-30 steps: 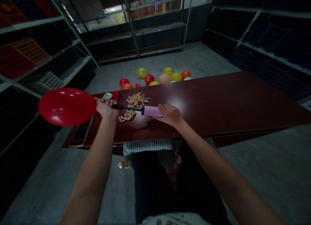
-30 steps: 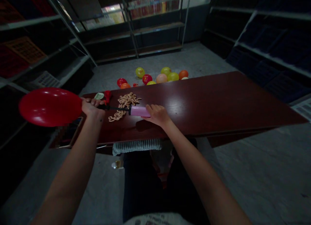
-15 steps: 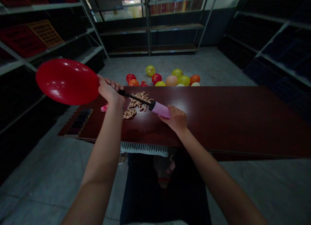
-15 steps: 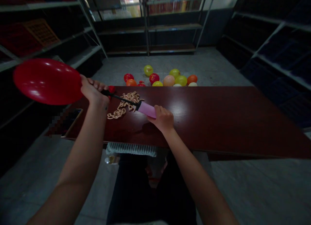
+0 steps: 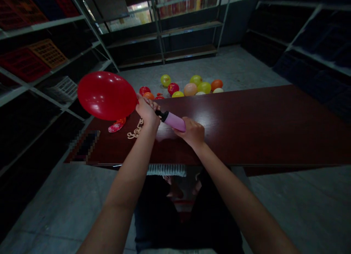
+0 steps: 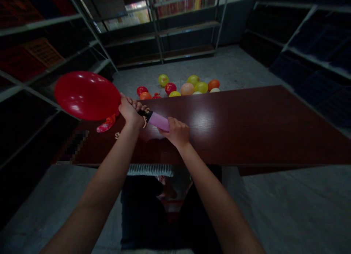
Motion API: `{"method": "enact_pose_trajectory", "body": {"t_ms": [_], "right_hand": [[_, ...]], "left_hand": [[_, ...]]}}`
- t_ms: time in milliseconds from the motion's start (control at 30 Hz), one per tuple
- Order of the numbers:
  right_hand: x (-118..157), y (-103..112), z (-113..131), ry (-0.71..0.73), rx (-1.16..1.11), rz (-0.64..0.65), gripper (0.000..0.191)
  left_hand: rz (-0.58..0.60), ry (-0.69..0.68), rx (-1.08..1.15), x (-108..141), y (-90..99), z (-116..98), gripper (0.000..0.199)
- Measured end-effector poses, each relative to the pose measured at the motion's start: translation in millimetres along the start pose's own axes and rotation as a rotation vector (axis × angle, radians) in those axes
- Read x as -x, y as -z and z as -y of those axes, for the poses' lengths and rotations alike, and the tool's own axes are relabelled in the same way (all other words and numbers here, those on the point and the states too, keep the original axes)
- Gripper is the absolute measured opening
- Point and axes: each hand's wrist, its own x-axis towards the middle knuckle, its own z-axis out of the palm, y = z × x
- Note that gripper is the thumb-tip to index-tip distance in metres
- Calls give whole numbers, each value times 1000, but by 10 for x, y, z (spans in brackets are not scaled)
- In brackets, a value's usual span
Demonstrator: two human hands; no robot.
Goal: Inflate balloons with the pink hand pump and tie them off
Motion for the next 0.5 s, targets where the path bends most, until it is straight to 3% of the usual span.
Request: {"method": "enact_pose_trajectory", "body": {"t_ms": [267,500], "right_hand": [[18,7,105,206,65,100,48],[44,49,125,276,107,81,47]], "left_hand": [[-150,85,104,-167,575,-198,44],[-138,54,125,-470,852,-667,43]]}}
